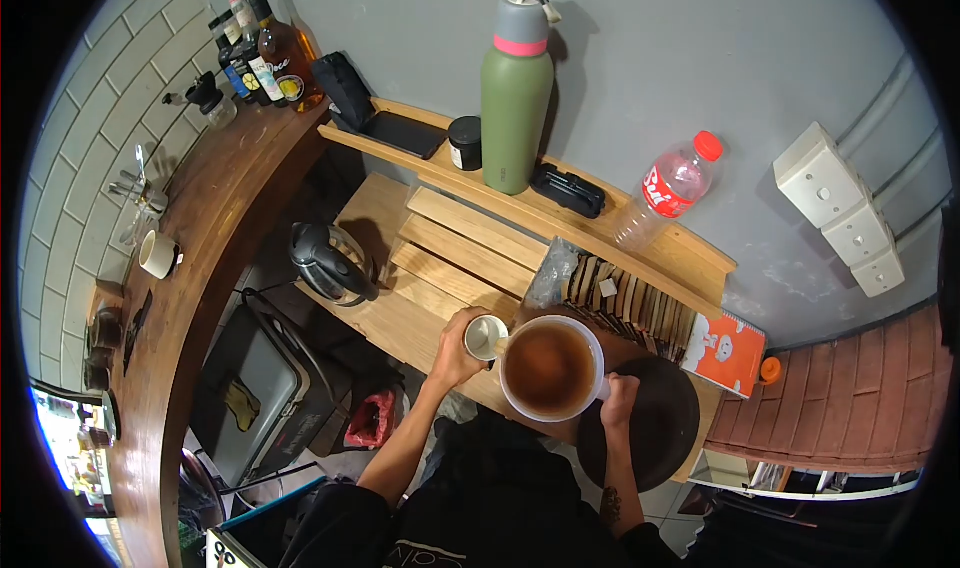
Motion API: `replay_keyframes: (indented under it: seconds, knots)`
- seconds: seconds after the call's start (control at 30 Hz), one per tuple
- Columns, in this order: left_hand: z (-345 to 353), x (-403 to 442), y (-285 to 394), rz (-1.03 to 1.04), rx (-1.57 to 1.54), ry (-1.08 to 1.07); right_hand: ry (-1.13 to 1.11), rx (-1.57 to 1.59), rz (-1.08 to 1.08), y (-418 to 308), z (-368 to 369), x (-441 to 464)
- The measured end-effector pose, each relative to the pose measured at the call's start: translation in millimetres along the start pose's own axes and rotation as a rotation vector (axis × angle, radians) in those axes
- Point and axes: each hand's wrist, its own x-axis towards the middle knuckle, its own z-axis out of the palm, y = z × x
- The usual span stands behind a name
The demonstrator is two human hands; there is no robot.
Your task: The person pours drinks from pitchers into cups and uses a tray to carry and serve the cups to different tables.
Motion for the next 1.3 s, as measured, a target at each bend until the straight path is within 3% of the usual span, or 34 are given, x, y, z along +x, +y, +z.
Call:
replay_keyframes:
  seconds: [0.4, 0.57, 0.8, 1.0, 1.1, 1.17, 1.3]
  knots:
    - [-19, -13, -7, -0.04, -0.003, 0.088, -0.099, -0.041, -0.033, -34, 22, 20]
    - [-22, -20, -14, -0.07, -0.027, 0.108, 0.072, -0.072, -0.076, -43, 42, 20]
    - [-26, -21, -14, -0.105, -0.046, 0.114, -0.038, -0.148, -0.06, -49, 42, 24]
    - [-28, -24, -18, -0.12, -0.054, 0.117, -0.016, -0.177, -0.001, -66, 51, 24]
    - [-31, -25, -17, -0.123, -0.049, 0.119, 0.08, -0.248, -0.085, -69, 56, 24]
    - [-33, -26, -18, -0.129, -0.055, 0.118, -0.09, -0.273, 0.033, -69, 49, 27]
    - [-36, -28, -22, -0.141, -0.089, 0.118, -0.103, -0.317, -0.008, -79, 55, 27]
